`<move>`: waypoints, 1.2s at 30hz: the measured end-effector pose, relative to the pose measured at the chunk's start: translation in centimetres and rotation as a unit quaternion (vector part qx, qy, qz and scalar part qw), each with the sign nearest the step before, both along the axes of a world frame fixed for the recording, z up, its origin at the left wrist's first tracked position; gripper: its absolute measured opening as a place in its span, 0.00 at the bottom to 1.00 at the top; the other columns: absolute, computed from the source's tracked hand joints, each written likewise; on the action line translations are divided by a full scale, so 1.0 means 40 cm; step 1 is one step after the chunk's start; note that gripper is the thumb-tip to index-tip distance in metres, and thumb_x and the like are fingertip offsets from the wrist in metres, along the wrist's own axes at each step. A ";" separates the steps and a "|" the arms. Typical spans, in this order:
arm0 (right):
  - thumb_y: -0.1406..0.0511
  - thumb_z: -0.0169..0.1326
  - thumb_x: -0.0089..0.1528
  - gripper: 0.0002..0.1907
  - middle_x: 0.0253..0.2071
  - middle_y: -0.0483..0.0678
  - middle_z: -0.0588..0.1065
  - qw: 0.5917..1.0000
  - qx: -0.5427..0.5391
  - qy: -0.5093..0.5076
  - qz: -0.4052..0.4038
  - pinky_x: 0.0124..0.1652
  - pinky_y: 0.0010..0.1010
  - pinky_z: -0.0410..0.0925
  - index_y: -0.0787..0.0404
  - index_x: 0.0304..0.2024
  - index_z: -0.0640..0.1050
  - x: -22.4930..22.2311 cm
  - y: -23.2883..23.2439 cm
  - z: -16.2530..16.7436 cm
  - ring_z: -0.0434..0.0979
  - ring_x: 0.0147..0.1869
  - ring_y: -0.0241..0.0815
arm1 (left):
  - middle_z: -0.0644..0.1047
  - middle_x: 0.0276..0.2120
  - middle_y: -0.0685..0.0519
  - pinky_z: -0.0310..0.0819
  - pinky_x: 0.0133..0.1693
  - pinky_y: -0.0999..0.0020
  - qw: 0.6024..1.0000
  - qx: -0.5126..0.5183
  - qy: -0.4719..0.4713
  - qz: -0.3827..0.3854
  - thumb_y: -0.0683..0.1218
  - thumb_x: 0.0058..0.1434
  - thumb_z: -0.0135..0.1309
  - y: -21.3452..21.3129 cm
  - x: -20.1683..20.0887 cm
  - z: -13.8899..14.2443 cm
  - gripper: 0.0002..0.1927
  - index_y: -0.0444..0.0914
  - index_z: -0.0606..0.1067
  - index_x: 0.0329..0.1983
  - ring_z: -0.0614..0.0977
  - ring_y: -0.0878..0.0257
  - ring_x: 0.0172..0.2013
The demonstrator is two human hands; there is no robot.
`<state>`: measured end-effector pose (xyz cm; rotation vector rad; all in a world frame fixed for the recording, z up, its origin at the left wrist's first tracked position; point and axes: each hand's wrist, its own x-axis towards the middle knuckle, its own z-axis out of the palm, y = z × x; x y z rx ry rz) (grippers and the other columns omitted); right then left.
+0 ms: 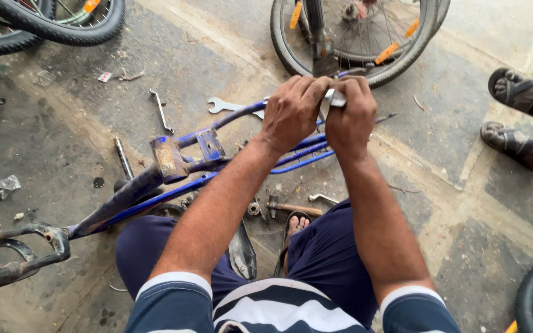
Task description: The person removes the rear wheel from a blue bicycle frame using a wrench, then cleans the tire with a brush. They reattach the wheel and adjust the frame components with a wrench.
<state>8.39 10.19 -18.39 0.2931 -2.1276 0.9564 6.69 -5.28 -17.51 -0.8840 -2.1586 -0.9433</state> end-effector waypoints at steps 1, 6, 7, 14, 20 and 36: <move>0.65 0.52 0.73 0.12 0.39 0.54 0.77 0.998 -0.027 -0.060 -0.007 0.43 0.40 0.71 0.65 0.37 0.78 0.001 -0.001 0.001 0.80 0.41 0.49 | 0.77 0.39 0.48 0.76 0.45 0.55 1.000 -0.003 -0.008 -0.003 0.38 0.67 0.53 -0.001 -0.002 0.000 0.14 0.36 0.71 0.56 0.80 0.51 0.41; 0.62 0.51 0.75 0.14 0.40 0.57 0.76 0.999 -0.013 0.022 0.035 0.41 0.38 0.70 0.69 0.46 0.75 0.009 -0.007 0.008 0.77 0.39 0.51 | 0.78 0.40 0.47 0.75 0.46 0.53 1.000 -0.002 0.011 0.002 0.37 0.63 0.53 -0.002 -0.005 0.000 0.17 0.37 0.71 0.56 0.79 0.48 0.42; 0.61 0.52 0.75 0.15 0.35 0.55 0.75 0.997 -0.059 -0.035 0.027 0.38 0.37 0.69 0.68 0.41 0.76 0.010 -0.007 0.010 0.76 0.35 0.49 | 0.78 0.41 0.47 0.75 0.46 0.53 1.000 -0.002 0.012 -0.004 0.37 0.64 0.53 -0.002 -0.005 0.001 0.17 0.37 0.71 0.56 0.79 0.49 0.43; 0.64 0.53 0.74 0.14 0.29 0.52 0.75 0.989 -0.103 -0.088 0.058 0.34 0.36 0.68 0.68 0.37 0.75 0.006 0.003 0.005 0.74 0.33 0.36 | 0.78 0.41 0.46 0.76 0.45 0.54 1.000 0.001 0.009 -0.009 0.38 0.63 0.53 -0.002 -0.008 0.008 0.17 0.36 0.71 0.56 0.80 0.48 0.43; 0.62 0.51 0.76 0.15 0.31 0.51 0.76 0.996 -0.063 -0.050 0.048 0.35 0.35 0.67 0.68 0.39 0.77 0.006 -0.004 0.003 0.75 0.35 0.36 | 0.79 0.41 0.48 0.78 0.44 0.57 1.000 0.007 0.002 0.005 0.39 0.68 0.54 -0.005 -0.019 -0.014 0.15 0.36 0.71 0.57 0.82 0.51 0.43; 0.64 0.57 0.76 0.12 0.31 0.50 0.81 0.959 -0.147 -0.208 0.121 0.32 0.31 0.68 0.66 0.40 0.79 0.048 0.042 0.054 0.75 0.32 0.36 | 0.74 0.41 0.39 0.71 0.46 0.47 0.996 0.084 0.006 0.040 0.37 0.68 0.49 -0.004 -0.080 -0.076 0.10 0.36 0.70 0.51 0.76 0.40 0.43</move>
